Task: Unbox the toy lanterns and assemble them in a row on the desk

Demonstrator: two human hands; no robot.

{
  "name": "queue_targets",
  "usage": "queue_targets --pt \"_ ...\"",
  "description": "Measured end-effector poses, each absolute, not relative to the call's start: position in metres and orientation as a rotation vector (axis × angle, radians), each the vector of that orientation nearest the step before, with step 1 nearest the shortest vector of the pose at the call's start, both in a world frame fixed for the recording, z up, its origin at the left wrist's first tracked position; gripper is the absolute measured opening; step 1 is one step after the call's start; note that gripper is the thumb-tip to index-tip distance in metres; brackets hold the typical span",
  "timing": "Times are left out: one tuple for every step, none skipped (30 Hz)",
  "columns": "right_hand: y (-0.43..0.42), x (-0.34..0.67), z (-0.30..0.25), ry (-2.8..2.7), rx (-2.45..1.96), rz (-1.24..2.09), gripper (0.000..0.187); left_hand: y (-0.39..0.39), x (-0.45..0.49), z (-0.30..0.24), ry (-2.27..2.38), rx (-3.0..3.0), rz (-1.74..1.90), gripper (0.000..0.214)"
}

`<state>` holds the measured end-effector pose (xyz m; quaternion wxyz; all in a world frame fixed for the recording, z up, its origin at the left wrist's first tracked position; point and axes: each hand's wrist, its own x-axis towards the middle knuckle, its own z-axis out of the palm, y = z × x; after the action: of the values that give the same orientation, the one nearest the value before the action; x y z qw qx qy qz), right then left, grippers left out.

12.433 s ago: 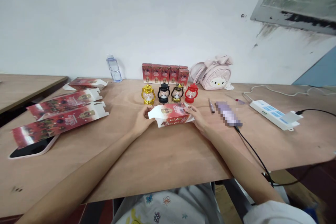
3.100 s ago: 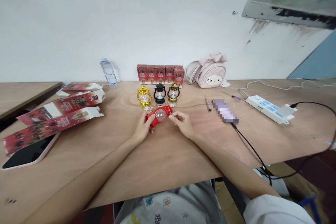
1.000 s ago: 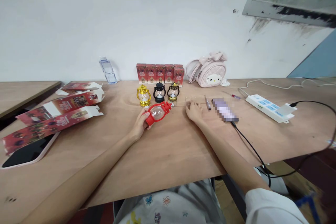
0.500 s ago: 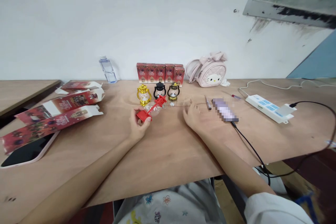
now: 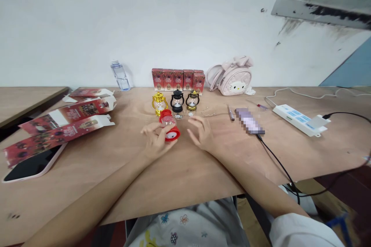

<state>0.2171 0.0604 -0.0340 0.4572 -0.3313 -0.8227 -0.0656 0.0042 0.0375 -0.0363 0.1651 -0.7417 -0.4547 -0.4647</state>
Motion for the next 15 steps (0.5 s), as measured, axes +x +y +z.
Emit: queue_targets --pt "0.058 0.215 -0.034 -2.061 -0.804 -0.151 0.032 0.038 0.004 -0.036 -1.266 -2.156 -1.281 0.037" --pt "0.055 0.213 -0.033 -2.091 -0.793 -0.145 0.027 0.039 0.004 -0.035 -1.238 -2.211 -1.247 0.035" --pt "0.053 0.211 -0.033 -2.117 -0.781 -0.149 0.024 0.040 0.005 -0.034 -1.211 -2.268 -1.219 0.033" --pt "0.051 0.208 -0.032 -2.139 -0.765 -0.160 0.021 0.041 0.005 -0.032 -1.191 -2.318 -1.197 0.031" --pt "0.048 0.206 -0.031 -2.158 -0.747 -0.175 0.019 0.041 0.005 -0.031 -1.180 -2.353 -1.175 0.031" --pt "0.046 0.204 -0.030 -2.172 -0.727 -0.192 0.019 0.041 0.006 -0.031 -1.168 -2.369 -1.153 0.031" --pt "0.044 0.201 -0.030 -2.178 -0.702 -0.210 0.018 0.041 0.006 -0.031 -1.141 -2.369 -1.131 0.032" --pt "0.043 0.199 -0.030 -2.177 -0.680 -0.223 0.018 0.041 0.006 -0.031 -1.097 -2.354 -1.115 0.033" --pt "0.041 0.198 -0.029 -2.172 -0.662 -0.228 0.019 0.040 0.006 -0.031 -1.044 -2.332 -1.109 0.034" --pt "0.040 0.197 -0.029 -2.162 -0.652 -0.225 0.019 0.039 0.005 -0.032 -0.990 -2.308 -1.106 0.034" --pt "0.040 0.196 -0.029 -2.147 -0.649 -0.213 0.020 0.038 0.005 -0.032 -0.940 -2.282 -1.104 0.034" --pt "0.039 0.195 -0.029 -2.126 -0.645 -0.196 0.020 0.037 0.006 -0.031 -0.904 -2.254 -1.099 0.034" --pt "0.039 0.195 -0.029 -2.104 -0.638 -0.176 0.020 0.036 0.006 -0.030 -0.880 -2.222 -1.089 0.033" --pt "0.039 0.195 -0.029 -2.083 -0.625 -0.156 0.021 0.035 0.006 -0.028 -0.859 -2.189 -1.074 0.033" --pt "0.039 0.195 -0.029 -2.068 -0.610 -0.139 0.021 0.034 0.007 -0.026 -0.837 -2.160 -1.055 0.032"
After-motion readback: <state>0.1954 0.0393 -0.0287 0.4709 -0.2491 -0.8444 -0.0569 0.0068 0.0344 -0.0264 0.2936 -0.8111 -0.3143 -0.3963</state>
